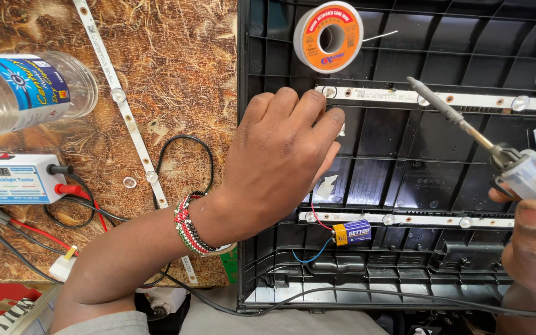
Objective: The person solders wires to LED strips mounted on a black plastic crate using a soldering iron and solder wire. They then connect a 9V battery to the LED strips to test the circuit.
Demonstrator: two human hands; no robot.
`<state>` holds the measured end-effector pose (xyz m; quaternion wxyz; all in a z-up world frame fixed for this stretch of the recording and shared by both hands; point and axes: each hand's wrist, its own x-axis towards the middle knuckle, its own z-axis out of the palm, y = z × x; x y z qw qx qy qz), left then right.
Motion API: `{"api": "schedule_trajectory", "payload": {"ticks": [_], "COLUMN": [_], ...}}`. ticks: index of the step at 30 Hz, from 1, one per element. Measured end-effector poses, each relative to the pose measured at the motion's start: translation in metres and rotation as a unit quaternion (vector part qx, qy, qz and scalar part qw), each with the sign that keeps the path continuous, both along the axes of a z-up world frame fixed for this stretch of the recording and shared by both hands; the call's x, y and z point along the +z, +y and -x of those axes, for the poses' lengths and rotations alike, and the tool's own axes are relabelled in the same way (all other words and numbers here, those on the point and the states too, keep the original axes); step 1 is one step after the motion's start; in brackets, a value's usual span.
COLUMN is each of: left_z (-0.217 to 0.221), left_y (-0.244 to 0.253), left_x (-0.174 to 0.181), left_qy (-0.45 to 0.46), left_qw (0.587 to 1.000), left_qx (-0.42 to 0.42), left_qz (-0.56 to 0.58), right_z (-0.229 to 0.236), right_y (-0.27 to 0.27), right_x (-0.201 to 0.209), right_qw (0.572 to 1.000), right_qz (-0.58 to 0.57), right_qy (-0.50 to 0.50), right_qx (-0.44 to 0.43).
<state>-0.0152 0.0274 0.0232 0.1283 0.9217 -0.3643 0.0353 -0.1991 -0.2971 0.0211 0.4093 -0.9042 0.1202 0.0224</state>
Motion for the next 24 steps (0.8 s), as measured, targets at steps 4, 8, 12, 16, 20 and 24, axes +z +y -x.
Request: {"api": "schedule_trajectory", "payload": {"ticks": [4, 8, 12, 16, 20, 24], "left_z": [-0.001, -0.003, -0.003, -0.003, -0.005, -0.01], "left_y": [-0.001, -0.002, -0.001, 0.0, 0.002, 0.005], "left_x": [-0.001, -0.002, -0.002, -0.004, 0.0, 0.006], "left_qy": [0.011, 0.019, 0.038, 0.046, 0.091, 0.117], "left_qw": [1.0, 1.0, 0.999, 0.998, 0.992, 0.989], "left_qx": [-0.002, -0.004, 0.0, 0.001, -0.013, -0.058], "left_qz": [0.006, 0.007, 0.012, 0.031, 0.092, 0.066], "right_z": [-0.007, 0.002, 0.002, 0.001, -0.002, 0.0], "right_y": [0.009, -0.003, -0.003, 0.006, 0.008, 0.005], "right_x": [0.012, 0.0, 0.003, 0.004, 0.008, 0.005], "right_qw": [0.999, 0.999, 0.999, 0.999, 1.0, 1.0], "right_qz": [0.031, 0.023, 0.018, -0.026, -0.016, -0.019], "right_qy": [0.028, 0.024, 0.026, 0.02, 0.022, 0.015], "right_qx": [-0.01, -0.002, 0.005, -0.015, -0.012, -0.011]}}
